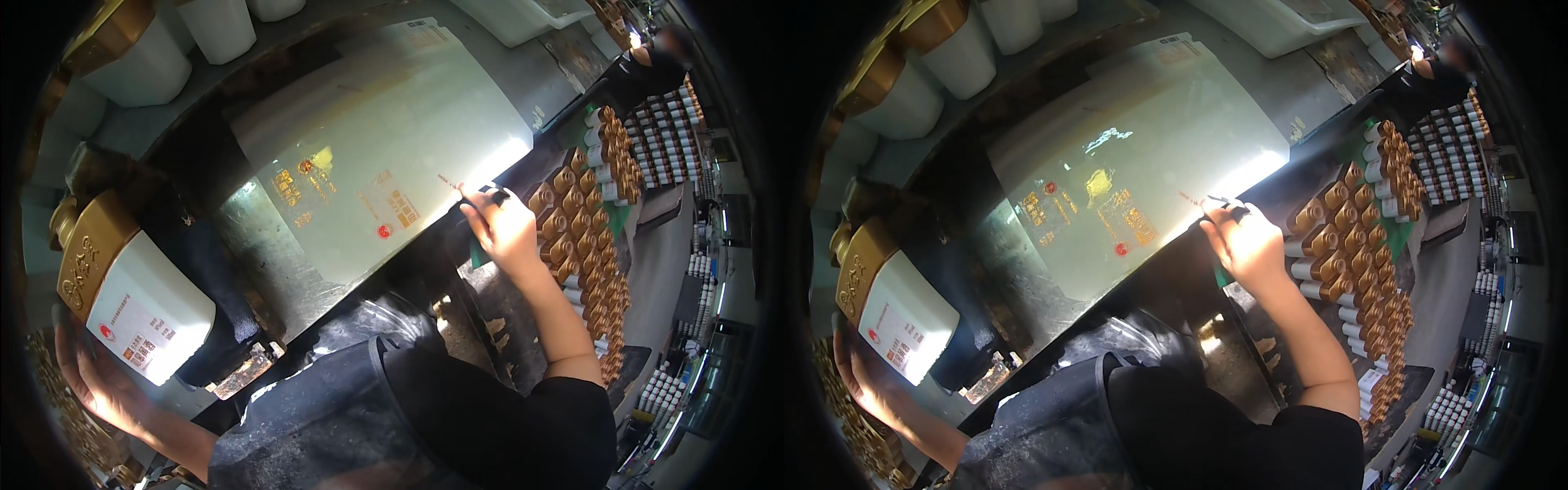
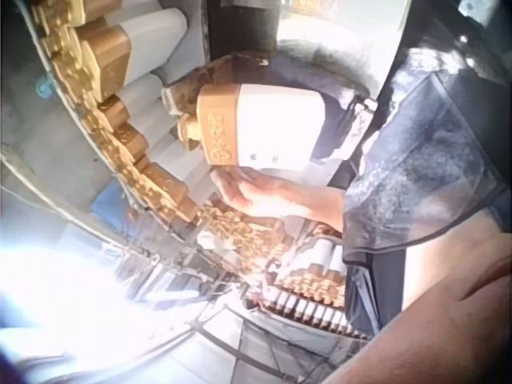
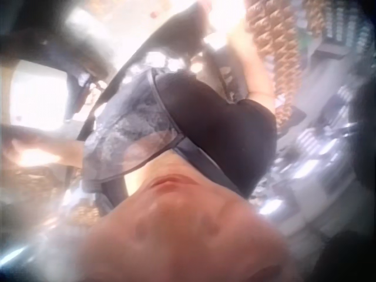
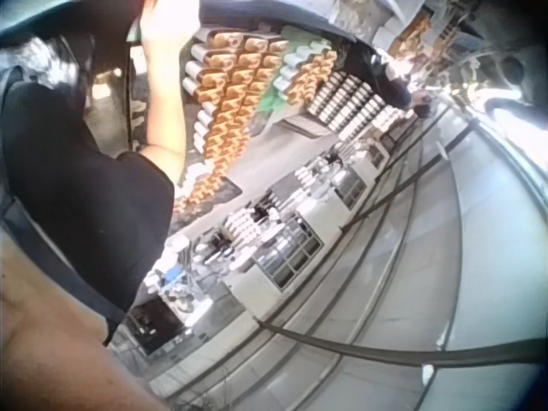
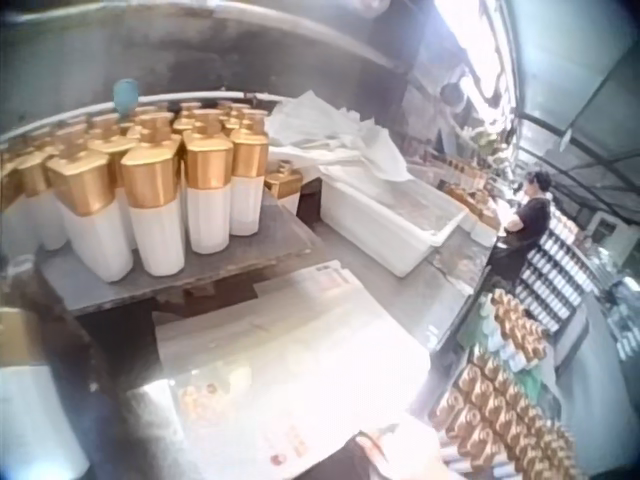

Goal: The person applies labels to white bottles with gold caps using a green plastic scraper to smooth them. They handle the bottles one at a time, peeling labels from a sheet, applying them to the front and back, and smoothing the surface before placing the finished bottles on a nearby tray.

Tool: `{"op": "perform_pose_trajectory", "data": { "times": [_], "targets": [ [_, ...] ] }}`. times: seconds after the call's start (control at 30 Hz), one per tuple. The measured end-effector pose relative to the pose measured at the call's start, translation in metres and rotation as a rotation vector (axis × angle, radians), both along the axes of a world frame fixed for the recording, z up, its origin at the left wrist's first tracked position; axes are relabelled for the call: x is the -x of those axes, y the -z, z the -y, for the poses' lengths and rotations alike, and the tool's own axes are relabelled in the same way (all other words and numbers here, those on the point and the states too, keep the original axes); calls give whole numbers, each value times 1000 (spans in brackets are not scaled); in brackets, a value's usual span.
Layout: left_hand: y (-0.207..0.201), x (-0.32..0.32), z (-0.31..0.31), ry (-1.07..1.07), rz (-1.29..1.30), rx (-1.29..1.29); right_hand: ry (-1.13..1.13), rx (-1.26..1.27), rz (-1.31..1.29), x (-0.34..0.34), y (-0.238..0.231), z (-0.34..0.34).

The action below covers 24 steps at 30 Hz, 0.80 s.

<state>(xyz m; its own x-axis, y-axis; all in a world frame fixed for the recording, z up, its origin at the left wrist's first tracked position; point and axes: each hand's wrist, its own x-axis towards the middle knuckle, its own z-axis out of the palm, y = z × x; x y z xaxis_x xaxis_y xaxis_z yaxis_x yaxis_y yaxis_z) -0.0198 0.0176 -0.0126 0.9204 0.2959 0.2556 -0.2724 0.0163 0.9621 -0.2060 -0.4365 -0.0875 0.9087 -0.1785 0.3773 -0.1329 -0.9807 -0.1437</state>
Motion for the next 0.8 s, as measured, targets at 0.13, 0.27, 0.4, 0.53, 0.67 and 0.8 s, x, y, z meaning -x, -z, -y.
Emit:
{"op": "perform_pose_trajectory", "data": {
  "times": [0.13, 0.27, 0.4, 0.53, 0.67, 0.8],
  "targets": [
    [2, 1, 0, -11, 10, -44, -121, -193, -44, 0, -3, -26],
    [0, 5, -2, -28, -48, -4, -92, -342, 35, -10, -2, -10],
    [0, 2, -7, 9, 16, -56, -92, -185, 64, -14, 0, 11],
    [1, -1, -12, -11, -4, -64, -148, 7, 121, -7, 8, 24],
    [-2, -2, -8, -22, -21, -77, -27, -213, -1, 0, 1, 27],
    [-5, -8, -5, 0, 37, -108, -74, -950, 159, -4, 20, 32]
  ]
}}
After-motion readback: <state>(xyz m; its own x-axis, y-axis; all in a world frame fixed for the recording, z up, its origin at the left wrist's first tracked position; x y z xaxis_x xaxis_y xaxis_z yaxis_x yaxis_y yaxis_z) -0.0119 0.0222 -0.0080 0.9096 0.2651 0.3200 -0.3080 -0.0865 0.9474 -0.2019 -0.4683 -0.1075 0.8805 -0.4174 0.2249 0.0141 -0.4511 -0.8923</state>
